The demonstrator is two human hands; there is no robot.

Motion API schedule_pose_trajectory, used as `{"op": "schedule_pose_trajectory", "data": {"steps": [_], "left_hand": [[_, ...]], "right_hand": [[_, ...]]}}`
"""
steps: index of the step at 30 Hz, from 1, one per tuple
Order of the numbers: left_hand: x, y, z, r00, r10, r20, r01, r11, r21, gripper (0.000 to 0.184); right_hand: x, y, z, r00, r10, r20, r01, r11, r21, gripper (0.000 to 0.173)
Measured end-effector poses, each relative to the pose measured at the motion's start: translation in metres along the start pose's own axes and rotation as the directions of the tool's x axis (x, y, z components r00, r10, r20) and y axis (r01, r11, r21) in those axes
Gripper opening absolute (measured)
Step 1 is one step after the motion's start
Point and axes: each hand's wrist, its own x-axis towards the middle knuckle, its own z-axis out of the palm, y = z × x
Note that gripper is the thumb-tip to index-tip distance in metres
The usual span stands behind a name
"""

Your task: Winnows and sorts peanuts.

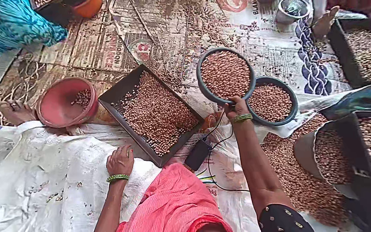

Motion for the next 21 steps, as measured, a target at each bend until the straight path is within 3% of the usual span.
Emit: {"op": "schedule_pose_trajectory", "data": {"steps": [5,9,12,16,18,21], "left_hand": [[0.000,0.002,-0.003,1.000,-0.005,0.029,0.005,1.000,0.014,0.034],[-0.001,0.006,-0.009,0.996,-0.022,0.087,0.023,1.000,-0.001,0.036],[0.002,0.010,-0.014,0.991,-0.049,0.125,0.052,0.999,-0.015,0.038],[0.018,0.012,-0.025,0.953,-0.173,0.250,0.222,0.958,-0.183,0.057],[0.036,0.012,-0.019,0.948,-0.185,0.259,0.281,0.868,-0.410,0.070],[0.063,0.012,0.006,0.921,-0.257,0.292,0.386,0.512,-0.767,0.075]], "right_hand": [[-0.011,-0.058,-0.036,0.978,-0.198,-0.065,0.202,0.978,0.046,0.014],[0.004,-0.083,-0.075,0.938,-0.317,-0.139,0.326,0.945,0.042,0.028],[0.017,-0.079,-0.100,0.947,-0.271,-0.174,0.283,0.958,0.050,0.020],[0.008,-0.067,-0.103,0.981,-0.172,-0.094,0.171,0.985,-0.018,0.026],[-0.008,-0.059,-0.090,0.995,-0.096,-0.010,0.092,0.977,-0.191,0.040],[-0.015,-0.032,-0.039,0.972,0.043,0.232,0.076,0.872,-0.484,0.037]]}}
